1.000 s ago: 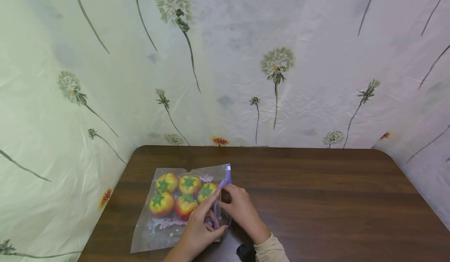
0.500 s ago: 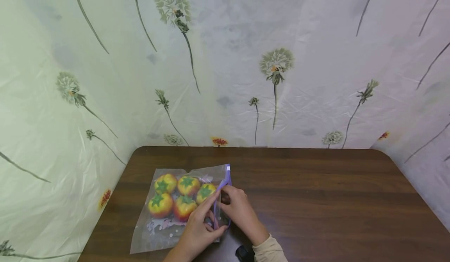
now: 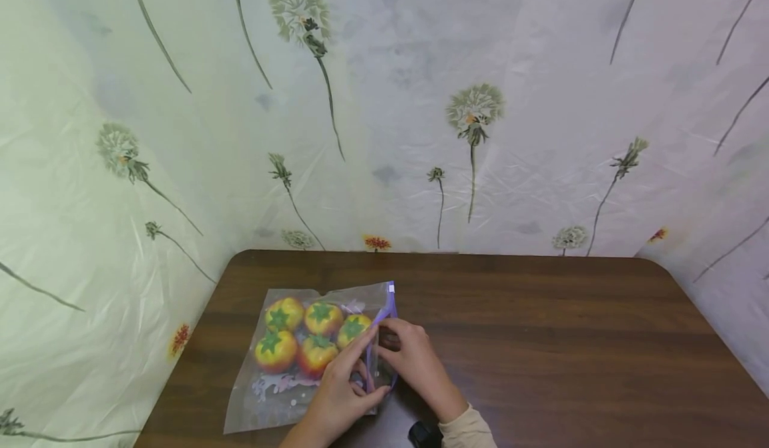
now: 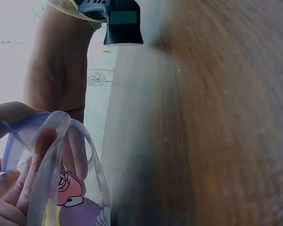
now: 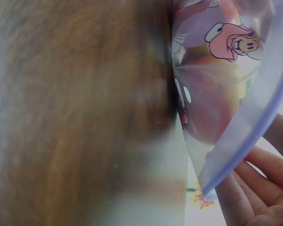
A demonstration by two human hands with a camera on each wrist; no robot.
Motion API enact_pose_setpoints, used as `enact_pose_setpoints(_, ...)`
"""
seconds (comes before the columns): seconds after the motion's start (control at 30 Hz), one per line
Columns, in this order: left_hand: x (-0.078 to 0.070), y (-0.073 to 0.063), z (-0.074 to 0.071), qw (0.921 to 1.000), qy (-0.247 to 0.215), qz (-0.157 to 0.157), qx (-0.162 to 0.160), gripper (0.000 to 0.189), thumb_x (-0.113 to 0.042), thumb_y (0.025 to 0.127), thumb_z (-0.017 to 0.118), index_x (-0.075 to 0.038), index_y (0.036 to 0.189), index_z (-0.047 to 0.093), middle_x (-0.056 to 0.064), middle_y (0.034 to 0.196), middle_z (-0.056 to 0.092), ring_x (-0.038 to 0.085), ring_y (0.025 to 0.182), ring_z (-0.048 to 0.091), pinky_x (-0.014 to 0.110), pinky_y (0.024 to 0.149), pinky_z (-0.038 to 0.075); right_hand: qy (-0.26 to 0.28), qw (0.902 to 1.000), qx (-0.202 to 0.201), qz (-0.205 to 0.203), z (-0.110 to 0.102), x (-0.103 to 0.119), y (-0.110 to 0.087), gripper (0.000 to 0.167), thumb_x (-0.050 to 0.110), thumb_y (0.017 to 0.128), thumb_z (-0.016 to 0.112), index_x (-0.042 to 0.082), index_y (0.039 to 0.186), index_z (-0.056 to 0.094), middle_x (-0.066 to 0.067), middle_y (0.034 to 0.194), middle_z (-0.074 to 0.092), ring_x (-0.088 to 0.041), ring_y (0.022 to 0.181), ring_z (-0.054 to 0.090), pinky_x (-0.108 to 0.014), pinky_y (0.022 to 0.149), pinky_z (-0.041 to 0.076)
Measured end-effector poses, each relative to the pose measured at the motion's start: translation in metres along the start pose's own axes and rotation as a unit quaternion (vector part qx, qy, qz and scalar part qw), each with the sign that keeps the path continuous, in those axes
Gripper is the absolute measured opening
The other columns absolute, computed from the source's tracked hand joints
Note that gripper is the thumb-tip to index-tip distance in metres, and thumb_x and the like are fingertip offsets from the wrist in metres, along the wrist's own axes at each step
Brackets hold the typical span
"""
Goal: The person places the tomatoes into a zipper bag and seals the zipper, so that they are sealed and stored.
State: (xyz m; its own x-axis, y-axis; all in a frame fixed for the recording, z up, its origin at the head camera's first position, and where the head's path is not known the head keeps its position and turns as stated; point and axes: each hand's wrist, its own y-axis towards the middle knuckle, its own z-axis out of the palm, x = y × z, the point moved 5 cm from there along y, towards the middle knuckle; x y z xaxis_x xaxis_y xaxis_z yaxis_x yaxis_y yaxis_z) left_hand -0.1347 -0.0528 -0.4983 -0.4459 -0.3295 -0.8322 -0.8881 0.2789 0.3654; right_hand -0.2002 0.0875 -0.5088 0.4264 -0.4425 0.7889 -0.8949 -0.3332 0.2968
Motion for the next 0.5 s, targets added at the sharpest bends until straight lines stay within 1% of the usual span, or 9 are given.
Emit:
enact_pose_setpoints(0.17,-0.002,0.000,-0.001,1.0000,-0.002,-0.004,0.000,0.089,-0.002,0.077,0.089,-0.012,0.155,0.046,0.011,0.158,0.048,-0.002,0.076,0.057,0.010,0.054,0.055,0.017,0.9998,-0.006,-0.001,-0.005,0.002,-0.004,0.032,-0.001,0.084,0.081,-0.002,0.115,0.072,-0.022,0.113,0.076,-0.037,0.099,0.076,-0.035,0.083,0.066)
enact_pose_setpoints(0.27,-0.002,0.001,-0.001,1.0000,-0.001,-0.004,-0.002,0.086,-0.008,0.080,0.089,-0.013,0.155,0.047,0.010,0.160,0.047,-0.002,0.076,0.057,0.010,0.053,0.054,0.021,0.9996,-0.016,-0.001,-0.008,0.003,-0.007,0.035,-0.002,0.084,0.081,-0.002,0.117,0.071,-0.022,0.113,0.076,-0.038,0.097,0.076,-0.040,0.082,0.066)
enact_pose_setpoints(0.33,-0.002,0.001,-0.001,1.0000,0.001,-0.004,-0.006,0.085,-0.014,0.082,0.088,-0.015,0.156,0.045,0.010,0.157,0.050,0.000,0.076,0.058,0.010,0.053,0.053,0.026,0.9993,-0.025,-0.001,-0.011,0.005,-0.010,0.036,-0.002,0.083,0.082,-0.002,0.117,0.071,-0.021,0.112,0.076,-0.038,0.097,0.076,-0.042,0.081,0.066)
enact_pose_setpoints(0.4,-0.002,0.001,-0.002,0.9999,0.006,-0.004,-0.011,0.084,-0.020,0.085,0.086,-0.016,0.157,0.044,0.011,0.150,0.056,0.001,0.075,0.059,0.010,0.053,0.052,0.032,0.9988,-0.037,0.002,-0.014,0.006,-0.014,0.035,-0.001,0.082,0.083,0.001,0.116,0.073,-0.019,0.111,0.077,-0.037,0.096,0.076,-0.042,0.081,0.066)
enact_pose_setpoints(0.5,-0.001,0.001,-0.003,0.9998,0.006,-0.010,-0.016,0.079,-0.027,0.089,0.081,-0.018,0.157,0.043,0.010,0.141,0.061,-0.001,0.074,0.060,0.011,0.053,0.052,0.035,0.9979,-0.054,0.007,-0.018,0.007,-0.019,0.033,0.001,0.081,0.084,0.006,0.113,0.074,-0.014,0.109,0.078,-0.031,0.097,0.077,-0.038,0.080,0.066)
